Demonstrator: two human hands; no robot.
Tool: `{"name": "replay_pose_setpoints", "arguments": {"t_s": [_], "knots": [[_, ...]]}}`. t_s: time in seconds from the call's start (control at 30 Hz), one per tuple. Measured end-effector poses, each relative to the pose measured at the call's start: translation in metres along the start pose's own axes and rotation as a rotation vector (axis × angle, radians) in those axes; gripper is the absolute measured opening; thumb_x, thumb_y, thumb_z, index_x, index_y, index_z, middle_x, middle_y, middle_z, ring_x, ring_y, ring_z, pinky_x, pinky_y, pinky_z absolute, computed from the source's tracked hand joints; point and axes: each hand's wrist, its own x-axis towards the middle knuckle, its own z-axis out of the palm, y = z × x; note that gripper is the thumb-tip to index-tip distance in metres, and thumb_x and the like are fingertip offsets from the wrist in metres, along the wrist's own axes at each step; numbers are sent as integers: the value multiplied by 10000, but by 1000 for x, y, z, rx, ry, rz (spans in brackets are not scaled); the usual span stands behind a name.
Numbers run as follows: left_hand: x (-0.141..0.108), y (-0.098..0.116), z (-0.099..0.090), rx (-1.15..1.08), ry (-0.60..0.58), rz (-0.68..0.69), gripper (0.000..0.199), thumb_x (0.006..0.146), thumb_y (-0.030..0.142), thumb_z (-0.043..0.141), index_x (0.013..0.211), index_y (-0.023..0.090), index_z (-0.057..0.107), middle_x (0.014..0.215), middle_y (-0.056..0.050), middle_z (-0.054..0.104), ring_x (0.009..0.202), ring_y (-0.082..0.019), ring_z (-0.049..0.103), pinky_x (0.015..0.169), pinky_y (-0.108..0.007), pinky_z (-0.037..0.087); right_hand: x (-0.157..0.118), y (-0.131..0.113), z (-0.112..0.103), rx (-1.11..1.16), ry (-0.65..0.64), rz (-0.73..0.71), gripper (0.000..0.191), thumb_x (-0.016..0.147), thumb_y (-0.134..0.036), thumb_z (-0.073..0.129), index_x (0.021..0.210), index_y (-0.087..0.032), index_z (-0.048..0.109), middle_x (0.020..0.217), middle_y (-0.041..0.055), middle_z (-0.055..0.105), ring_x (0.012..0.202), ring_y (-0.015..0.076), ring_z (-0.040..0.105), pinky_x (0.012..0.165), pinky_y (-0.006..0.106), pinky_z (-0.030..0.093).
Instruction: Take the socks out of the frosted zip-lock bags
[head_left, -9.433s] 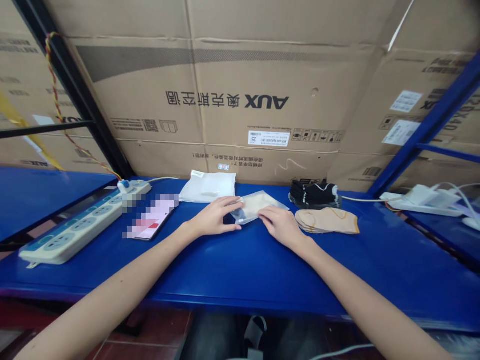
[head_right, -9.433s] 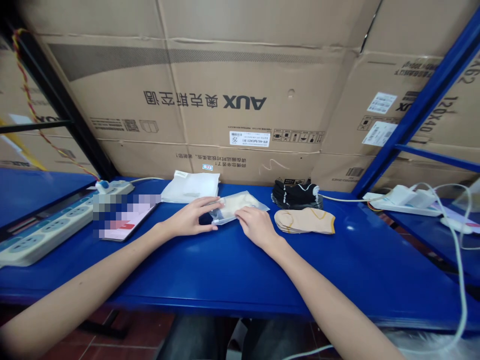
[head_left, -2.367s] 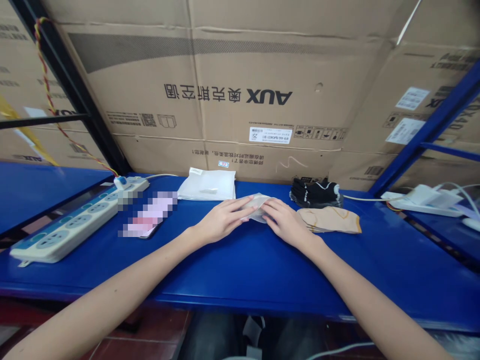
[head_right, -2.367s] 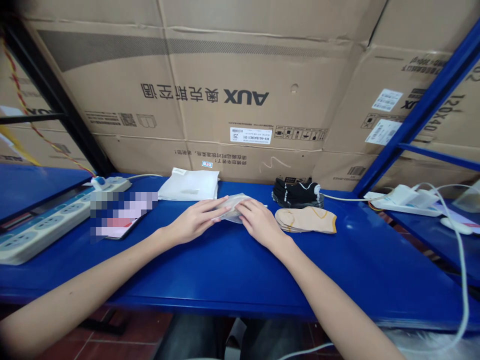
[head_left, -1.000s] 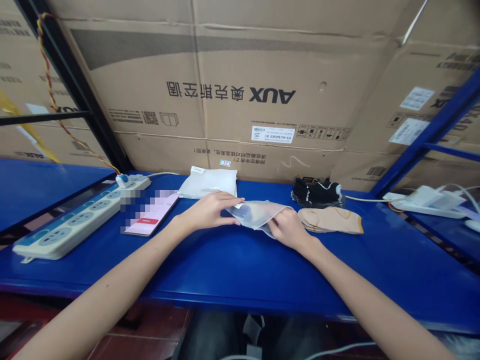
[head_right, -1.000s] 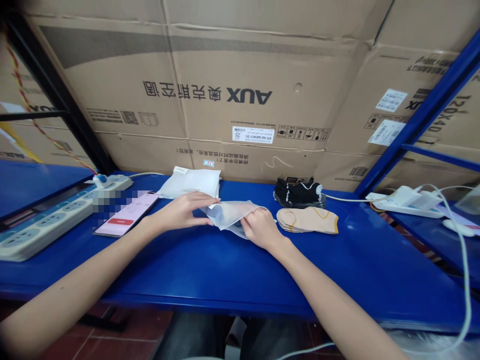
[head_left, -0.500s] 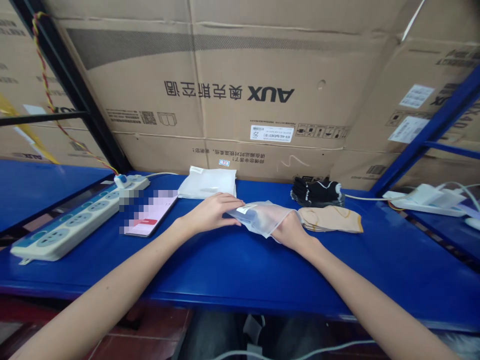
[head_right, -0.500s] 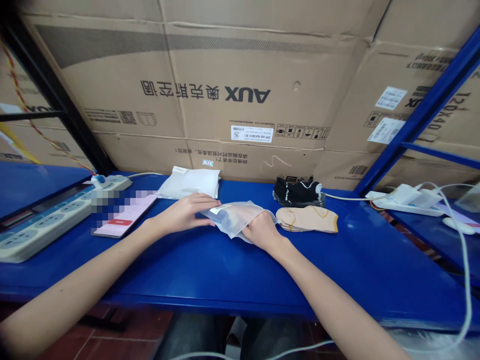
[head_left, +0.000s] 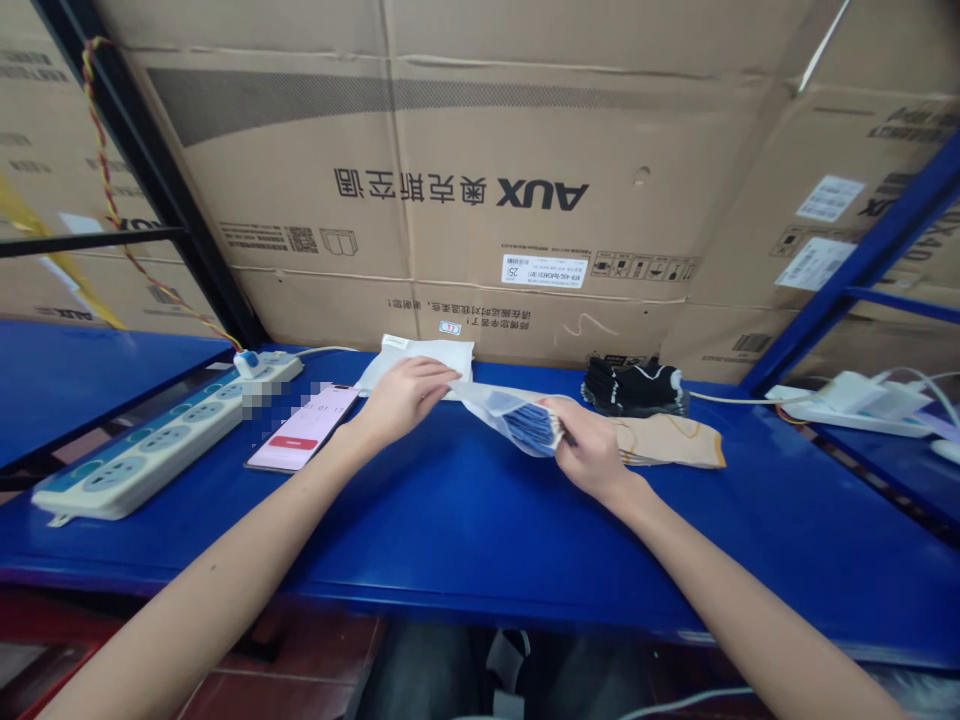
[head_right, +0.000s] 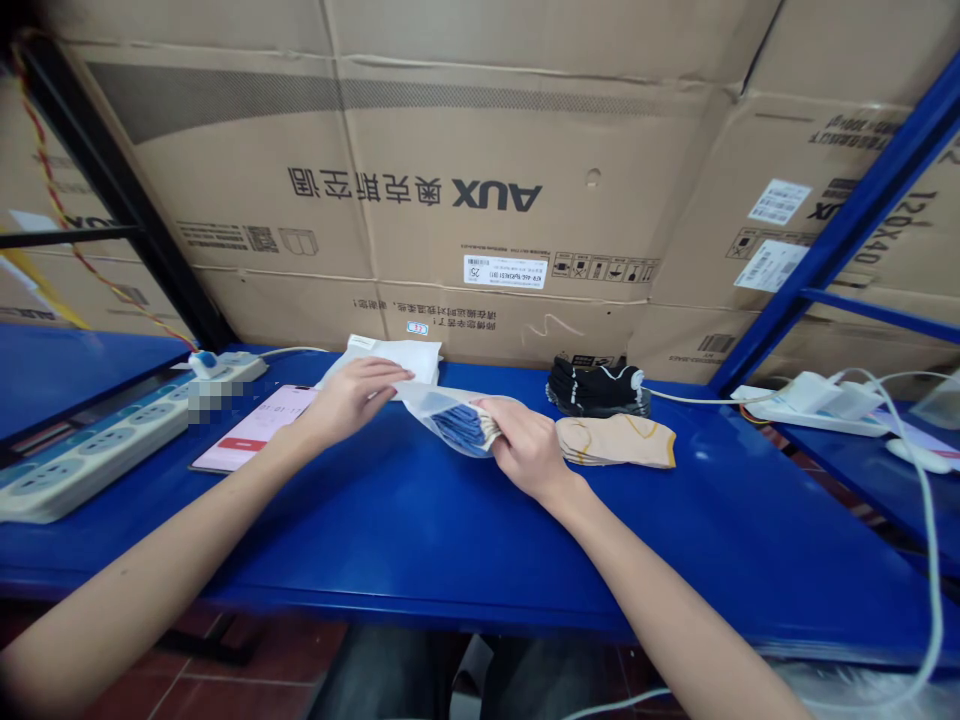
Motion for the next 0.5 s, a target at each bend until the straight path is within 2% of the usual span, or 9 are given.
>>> {"name": "replay_pose_setpoints", "arguments": {"t_s": [0.07, 0.17, 0.3, 0.5], "knots": [[-1, -4, -2, 58, 104, -94, 293, 978, 275, 434, 1082, 190, 694, 1165, -117, 673, 1073, -267, 608, 902, -470, 493, 3, -4, -2, 47, 49, 36, 301, 886, -144, 415, 1104, -205, 614, 1059, 94, 723, 1013, 218, 685, 842, 374, 572], [-4, -10, -1, 164, 187, -267, 295, 962, 277, 438, 1040, 201, 712, 1238, -122, 625, 1122, -285, 566, 952, -505, 460, 4, -5, -3, 110, 77, 105, 258, 895, -196, 432, 1103, -226, 581, 1084, 99, 714, 1070, 243, 668, 892, 438, 566], [-10, -23, 0, 237, 223, -456, 279, 918, 250, 458, 985, 213, 727, 1242, -106, 613, 1144, -288, 543, 949, -471, 469, -2, -1, 0, 186, 156, 225, 290, 874, -213, 474, 1157, -225, 535, 1130, 112, 694, 1104, 261, 650, 944, 467, 532], [-15, -43, -2, 284, 206, -620, 282, 843, 176, 471, 985, 181, 714, 1222, -110, 626, 1149, -291, 537, 995, -446, 447, 0, -4, 5, 218, 319, 407, 379, 889, -271, 506, 1262, -210, 494, 1051, 106, 690, 1010, 245, 670, 901, 406, 545]]}}
